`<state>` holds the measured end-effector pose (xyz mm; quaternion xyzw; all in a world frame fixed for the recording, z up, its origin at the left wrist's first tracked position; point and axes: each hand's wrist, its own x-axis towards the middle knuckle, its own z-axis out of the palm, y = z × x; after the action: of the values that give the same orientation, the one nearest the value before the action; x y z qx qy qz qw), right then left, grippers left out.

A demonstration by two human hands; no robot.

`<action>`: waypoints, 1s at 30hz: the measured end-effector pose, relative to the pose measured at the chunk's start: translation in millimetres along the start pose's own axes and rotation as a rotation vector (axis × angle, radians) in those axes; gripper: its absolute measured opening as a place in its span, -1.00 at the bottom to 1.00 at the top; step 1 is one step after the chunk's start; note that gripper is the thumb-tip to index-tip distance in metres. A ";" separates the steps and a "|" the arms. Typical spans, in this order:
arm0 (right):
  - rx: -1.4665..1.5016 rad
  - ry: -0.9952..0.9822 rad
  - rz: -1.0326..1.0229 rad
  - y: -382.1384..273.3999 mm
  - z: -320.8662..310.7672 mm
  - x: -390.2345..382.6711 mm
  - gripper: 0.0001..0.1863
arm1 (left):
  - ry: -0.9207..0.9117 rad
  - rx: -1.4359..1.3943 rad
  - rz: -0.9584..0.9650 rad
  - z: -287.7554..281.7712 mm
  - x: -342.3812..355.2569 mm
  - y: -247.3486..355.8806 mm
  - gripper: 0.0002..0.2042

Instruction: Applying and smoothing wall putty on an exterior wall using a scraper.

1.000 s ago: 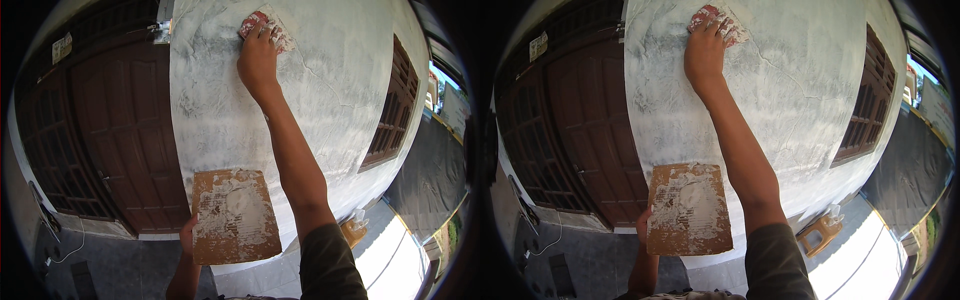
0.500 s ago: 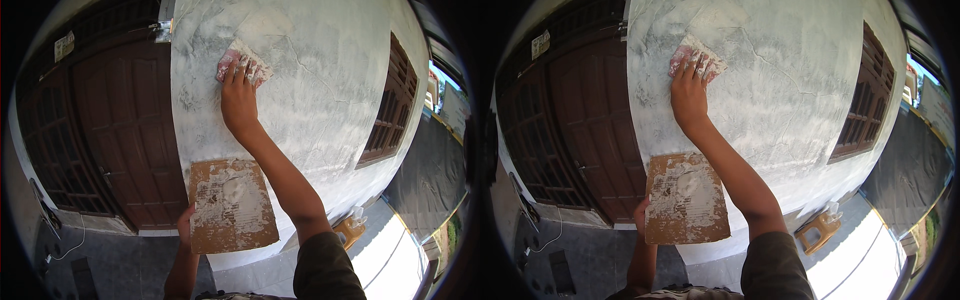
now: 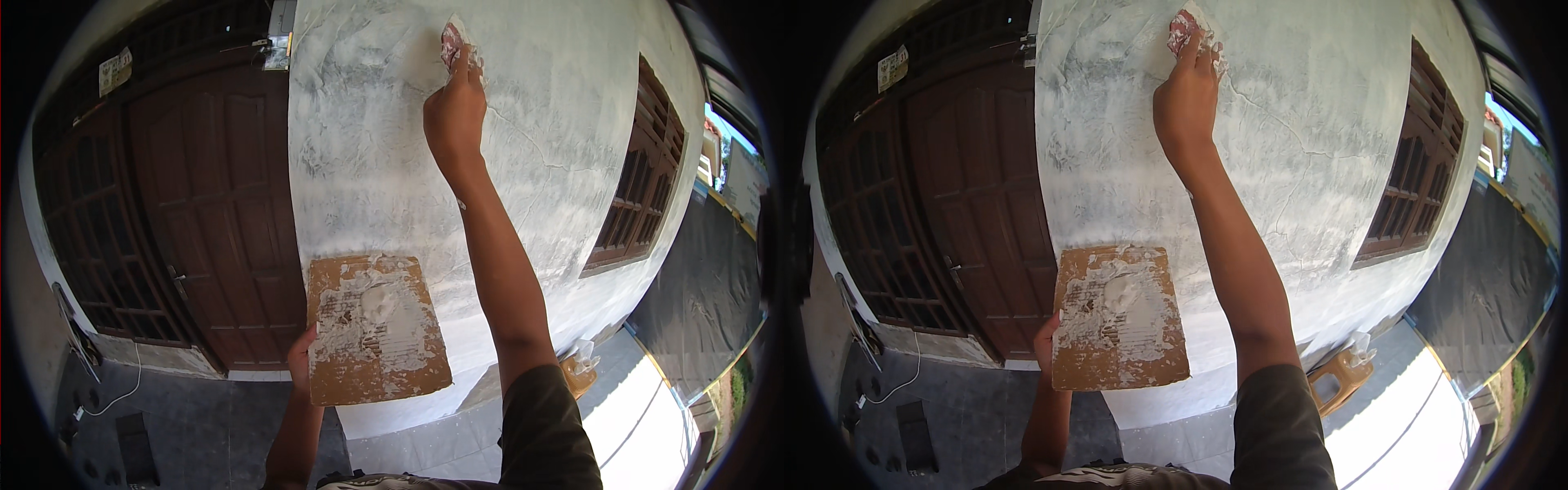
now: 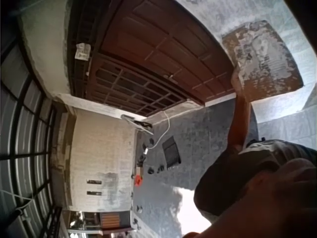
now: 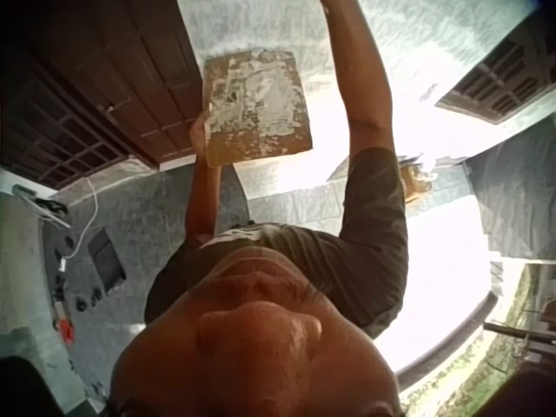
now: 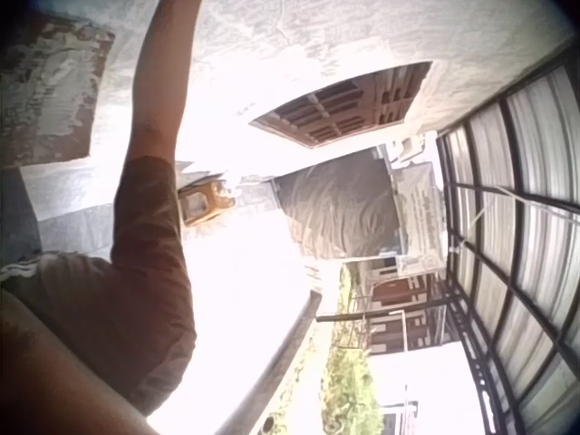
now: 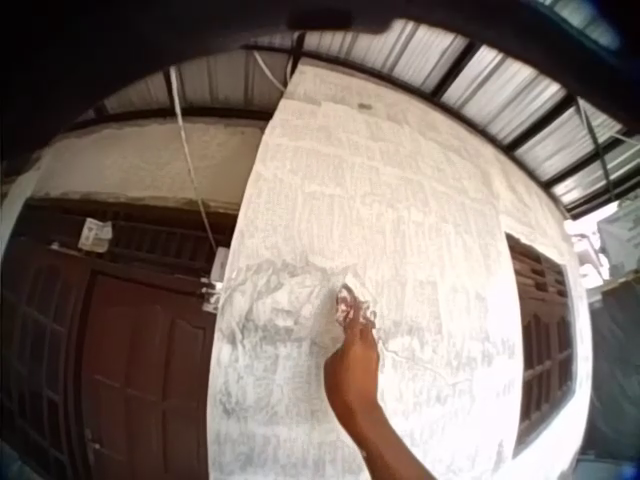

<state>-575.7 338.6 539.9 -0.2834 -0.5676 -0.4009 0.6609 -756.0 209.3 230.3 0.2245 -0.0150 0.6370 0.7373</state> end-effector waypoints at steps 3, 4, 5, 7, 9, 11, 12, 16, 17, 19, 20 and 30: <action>-0.074 -0.020 -0.016 1.1 30.5 10.6 -0.40 | -0.022 0.013 0.019 -6.4 1.8 1.9 -0.62; -0.069 -0.019 -0.013 -0.8 43.4 12.1 -0.40 | -0.013 0.015 0.015 -8.8 1.1 4.2 -0.62; -0.109 -0.067 0.042 -3.0 54.0 13.6 -0.42 | -0.007 0.015 0.007 -10.8 1.5 5.2 -0.62; -0.205 -0.134 0.094 -9.2 68.4 11.7 -0.42 | -0.022 0.024 0.012 -14.7 3.9 7.5 -0.63; -0.246 -0.129 0.082 -15.1 80.5 4.8 -0.41 | -0.038 0.030 0.014 -18.1 6.6 9.8 -0.63; -0.294 -0.174 0.066 -25.4 86.8 -0.4 -0.39 | -0.015 0.027 0.014 -19.8 7.0 14.2 -0.64; -0.296 -0.174 0.067 -31.1 90.3 -3.7 -0.39 | -0.015 0.028 0.012 -25.4 9.3 15.4 -0.64; -0.328 -0.297 0.105 -55.0 95.1 -15.8 -0.36 | 0.026 0.040 0.031 -38.2 17.0 19.3 -0.64; -0.357 -0.275 0.089 -56.5 98.1 -19.8 -0.36 | 0.039 0.040 0.029 -39.1 19.3 19.6 -0.64; -0.405 -0.279 0.079 -59.4 99.6 -26.2 -0.36 | 0.028 0.030 0.027 -42.3 22.7 20.9 -0.64; -0.406 -0.281 0.079 -60.7 99.4 -30.1 -0.36 | 0.016 0.021 0.029 -43.4 23.5 21.9 -0.64; -0.442 -0.302 0.014 -79.2 82.3 -64.0 -0.41 | -0.078 -0.046 0.007 -22.7 13.4 25.6 -0.62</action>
<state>-688.3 379.3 487.0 -0.4812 -0.5565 -0.4639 0.4935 -783.7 231.9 222.0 0.2323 -0.0591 0.6300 0.7387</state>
